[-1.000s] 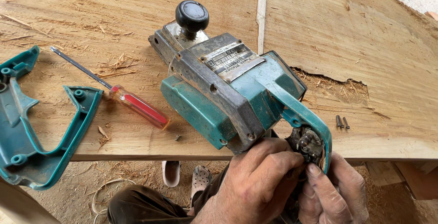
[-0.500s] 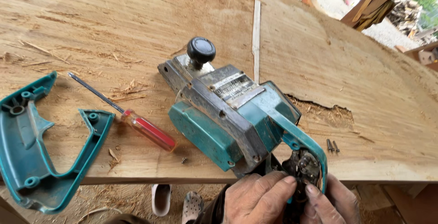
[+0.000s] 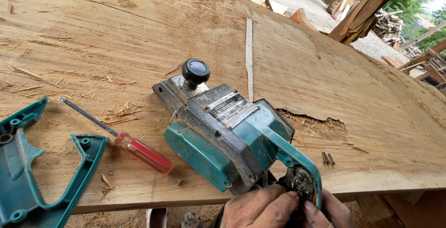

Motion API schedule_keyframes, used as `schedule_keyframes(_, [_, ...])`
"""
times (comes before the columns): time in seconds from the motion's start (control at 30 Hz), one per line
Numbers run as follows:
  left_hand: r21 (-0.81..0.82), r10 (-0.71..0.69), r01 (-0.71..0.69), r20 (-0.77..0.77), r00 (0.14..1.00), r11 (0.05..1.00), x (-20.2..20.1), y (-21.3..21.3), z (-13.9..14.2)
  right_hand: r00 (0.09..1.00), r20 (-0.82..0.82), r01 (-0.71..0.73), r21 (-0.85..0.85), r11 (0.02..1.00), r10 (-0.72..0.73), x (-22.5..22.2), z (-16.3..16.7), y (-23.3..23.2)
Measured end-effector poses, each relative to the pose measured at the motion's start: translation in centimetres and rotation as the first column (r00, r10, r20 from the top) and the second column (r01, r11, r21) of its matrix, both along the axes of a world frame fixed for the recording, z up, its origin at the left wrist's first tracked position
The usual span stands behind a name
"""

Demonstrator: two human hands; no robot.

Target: The person sits on the floor and repairs an electric planer by hand. They connect wires inside the handle, insert screws, and tighten them to secure the internal components.

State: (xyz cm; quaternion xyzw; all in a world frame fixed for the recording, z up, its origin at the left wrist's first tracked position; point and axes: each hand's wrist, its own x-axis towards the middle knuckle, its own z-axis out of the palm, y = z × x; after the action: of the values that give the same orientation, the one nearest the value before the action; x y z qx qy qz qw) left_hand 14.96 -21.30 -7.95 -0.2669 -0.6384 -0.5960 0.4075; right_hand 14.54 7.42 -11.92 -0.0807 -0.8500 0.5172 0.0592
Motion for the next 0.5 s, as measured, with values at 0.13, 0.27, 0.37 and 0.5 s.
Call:
schedule_keyframes(0.13, [0.005, 0.015, -0.015, 0.024, 1.000, 1.000, 0.1, 0.4, 0.1, 0.975, -0.195, 0.078, -0.138, 0.987, -0.104, 1.7, -0.5, -2.9])
schedule_keyframes(0.27, [0.005, 0.110, -0.111, 0.083, 0.990, 0.994, 0.4, 1.0, 0.0, 0.973, -0.207, 0.059, -0.198, 0.978, -0.101, 1.9, 0.1, -3.7])
schedule_keyframes(0.37, [-0.007, 0.106, -0.106, 0.114, 0.988, 0.994, 0.5, 1.4, -0.2, 0.993, -0.107, 0.030, -0.233, 0.972, -0.056, 1.7, 1.0, -4.1])
schedule_keyframes(0.5, [-0.016, 0.105, -0.103, 0.131, 0.986, 0.995, 0.6, 1.6, -0.5, 0.864, -0.489, -0.048, 0.156, 0.987, 0.120, 2.7, 1.0, -5.6])
